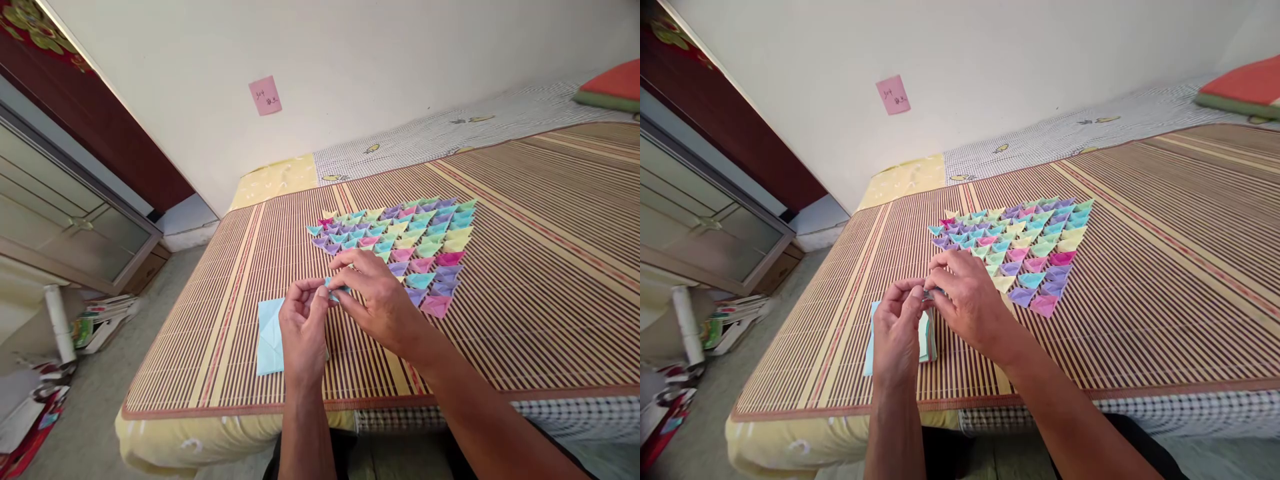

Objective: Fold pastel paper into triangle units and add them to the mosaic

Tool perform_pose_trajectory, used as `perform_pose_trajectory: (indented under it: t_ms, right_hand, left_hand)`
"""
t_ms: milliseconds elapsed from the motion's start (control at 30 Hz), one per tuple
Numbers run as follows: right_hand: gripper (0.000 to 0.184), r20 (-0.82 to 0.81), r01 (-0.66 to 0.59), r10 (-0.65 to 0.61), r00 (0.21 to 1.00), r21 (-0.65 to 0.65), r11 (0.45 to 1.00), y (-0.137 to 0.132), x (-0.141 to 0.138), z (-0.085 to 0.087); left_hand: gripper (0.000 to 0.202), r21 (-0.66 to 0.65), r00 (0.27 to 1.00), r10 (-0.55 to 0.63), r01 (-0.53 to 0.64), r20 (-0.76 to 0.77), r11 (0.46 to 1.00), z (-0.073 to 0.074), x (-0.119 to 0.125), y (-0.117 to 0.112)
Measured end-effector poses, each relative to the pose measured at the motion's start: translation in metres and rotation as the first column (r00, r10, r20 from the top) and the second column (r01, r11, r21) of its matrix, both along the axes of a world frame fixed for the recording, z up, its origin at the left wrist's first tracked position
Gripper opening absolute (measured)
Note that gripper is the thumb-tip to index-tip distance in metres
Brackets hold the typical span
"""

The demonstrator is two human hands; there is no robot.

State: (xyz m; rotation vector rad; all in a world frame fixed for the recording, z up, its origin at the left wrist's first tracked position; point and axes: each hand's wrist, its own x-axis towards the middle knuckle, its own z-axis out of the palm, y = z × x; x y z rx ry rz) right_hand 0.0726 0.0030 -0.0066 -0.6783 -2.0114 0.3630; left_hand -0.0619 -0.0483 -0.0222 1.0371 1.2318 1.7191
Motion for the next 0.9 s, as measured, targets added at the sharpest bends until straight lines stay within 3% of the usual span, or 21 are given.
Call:
perform_pose_trajectory:
  t_ms: [433, 600, 767, 900]
  right_hand:
    - [0.017, -0.081, 0.019, -0.019, 0.997, 0.002, 1.0, 0.003, 0.0, -0.003]
    - [0.016, -0.095, 0.022, -0.02, 0.995, 0.018, 1.0, 0.002, -0.001, -0.004]
    - [0.017, -0.088, 0.028, -0.024, 0.996, 0.04, 0.999, 0.0, -0.003, -0.005]
    - [0.016, -0.048, 0.058, -0.053, 0.997, 0.091, 0.994, 0.0, -0.004, -0.004]
  left_hand:
    - [0.017, 0.049, 0.998, 0.064, -0.062, -0.03, 0.997, 0.004, 0.004, -0.001]
    - [0.014, 0.02, 0.988, 0.098, -0.096, -0.115, 0.995, 0.006, 0.009, -0.002]
    - [0.014, -0.033, 0.999, 0.034, -0.032, 0.035, 0.999, -0.001, 0.007, 0.002]
    - [0.016, -0.041, 0.995, 0.061, -0.057, 0.082, 0.998, -0.004, 0.007, 0.004]
